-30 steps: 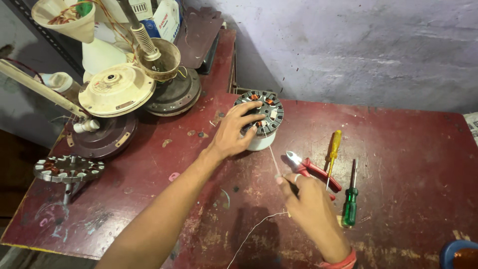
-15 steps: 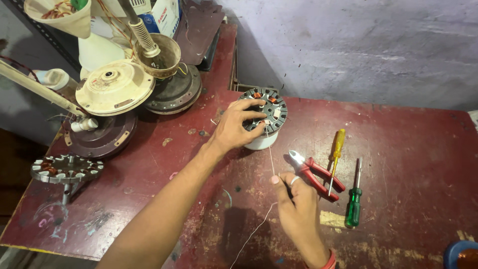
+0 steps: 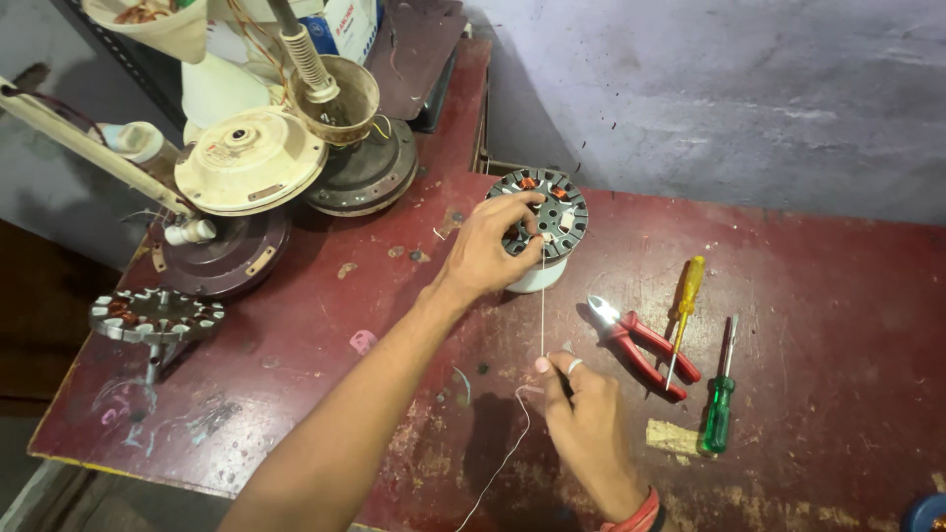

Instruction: The person winds thin white wire around the slots of a circular motor stator, using a yellow-handled screwdriver to guide the wire and red-handled pliers to cut it. The person repeats this process for several slots, adjusting the stator and wire as needed.

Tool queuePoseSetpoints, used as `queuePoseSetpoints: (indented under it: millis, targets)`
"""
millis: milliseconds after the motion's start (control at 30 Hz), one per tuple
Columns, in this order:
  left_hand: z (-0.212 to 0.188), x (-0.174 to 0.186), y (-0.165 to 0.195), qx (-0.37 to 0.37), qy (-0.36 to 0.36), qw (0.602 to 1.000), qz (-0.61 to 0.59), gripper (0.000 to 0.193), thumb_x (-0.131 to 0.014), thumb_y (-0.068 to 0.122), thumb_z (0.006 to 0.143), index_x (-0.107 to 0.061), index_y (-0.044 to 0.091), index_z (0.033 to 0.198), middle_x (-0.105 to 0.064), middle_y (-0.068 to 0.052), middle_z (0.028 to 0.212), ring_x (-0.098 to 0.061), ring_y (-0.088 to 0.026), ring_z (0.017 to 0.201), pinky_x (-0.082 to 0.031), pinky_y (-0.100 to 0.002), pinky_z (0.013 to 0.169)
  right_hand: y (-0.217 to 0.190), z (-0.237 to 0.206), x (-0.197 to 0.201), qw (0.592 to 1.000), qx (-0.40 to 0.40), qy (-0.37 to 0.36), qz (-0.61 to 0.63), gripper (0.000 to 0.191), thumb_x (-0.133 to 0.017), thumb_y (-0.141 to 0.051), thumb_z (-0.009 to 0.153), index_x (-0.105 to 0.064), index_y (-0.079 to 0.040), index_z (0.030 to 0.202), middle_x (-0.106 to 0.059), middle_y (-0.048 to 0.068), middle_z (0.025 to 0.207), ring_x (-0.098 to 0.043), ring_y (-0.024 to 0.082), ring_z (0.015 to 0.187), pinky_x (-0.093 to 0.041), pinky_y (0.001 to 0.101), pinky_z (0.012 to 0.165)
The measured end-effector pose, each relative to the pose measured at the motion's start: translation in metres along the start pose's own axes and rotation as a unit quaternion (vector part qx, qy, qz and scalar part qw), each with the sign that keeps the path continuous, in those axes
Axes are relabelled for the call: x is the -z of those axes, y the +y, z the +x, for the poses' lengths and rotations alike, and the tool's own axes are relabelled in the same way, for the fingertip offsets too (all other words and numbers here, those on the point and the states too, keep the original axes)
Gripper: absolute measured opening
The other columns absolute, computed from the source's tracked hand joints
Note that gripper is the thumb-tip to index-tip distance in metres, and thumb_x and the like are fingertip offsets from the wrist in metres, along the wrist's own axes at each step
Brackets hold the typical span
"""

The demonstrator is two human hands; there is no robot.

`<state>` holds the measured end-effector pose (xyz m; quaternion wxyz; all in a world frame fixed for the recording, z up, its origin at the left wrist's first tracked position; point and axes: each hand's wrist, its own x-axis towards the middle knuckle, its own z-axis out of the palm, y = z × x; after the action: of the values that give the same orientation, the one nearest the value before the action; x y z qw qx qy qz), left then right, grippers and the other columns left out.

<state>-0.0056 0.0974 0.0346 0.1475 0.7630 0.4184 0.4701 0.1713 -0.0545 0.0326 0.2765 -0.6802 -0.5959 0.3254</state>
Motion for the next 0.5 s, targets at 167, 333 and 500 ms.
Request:
queuePoseSetpoints:
  millis: [167, 333, 500]
  targets:
    - [-0.032, 0.004, 0.037, -0.06, 0.004, 0.998, 0.019, 0.041, -0.068, 0.001, 0.074, -0.069, 0.003, 0.115, -0.061, -0.019, 0.143, -0.052, -0.037, 0.138, -0.041, -0.045, 0.115, 0.014, -0.019, 0.009, 0.967, 0.222, 0.115, 0.052, 0.023, -0.067, -0.015, 0.093, -0.075, -0.001, 0.109, -0.073, 0.018, 0.106, -0.072, 0.024, 0.089, -0.058, 0.0347, 0.074]
    - [-0.07, 0.007, 0.085, -0.029, -0.219, 0.975, -0.008, 0.033, -0.066, 0.007, 0.082, -0.073, 0.01, 0.114, -0.071, -0.009, 0.123, -0.063, -0.026, 0.129, -0.04, -0.041, 0.123, 0.039, -0.035, 0.032, 0.975, 0.127, 0.144, 0.113, 0.021, -0.072, -0.014, 0.087, -0.079, -0.002, 0.103, -0.068, 0.012, 0.126, -0.066, 0.022, 0.111, -0.055, 0.0382, 0.092]
    - [-0.068, 0.03, 0.128, -0.037, -0.196, 0.979, -0.05, 0.042, -0.069, 0.011, 0.08, -0.069, 0.008, 0.122, -0.07, -0.014, 0.121, -0.064, -0.032, 0.116, -0.045, -0.043, 0.107, 0.071, -0.028, 0.096, 0.965, 0.079, -0.064, 0.241, 0.017, -0.068, -0.013, 0.094, -0.078, 0.0, 0.092, -0.066, 0.013, 0.113, -0.064, 0.023, 0.106, -0.055, 0.0411, 0.095]
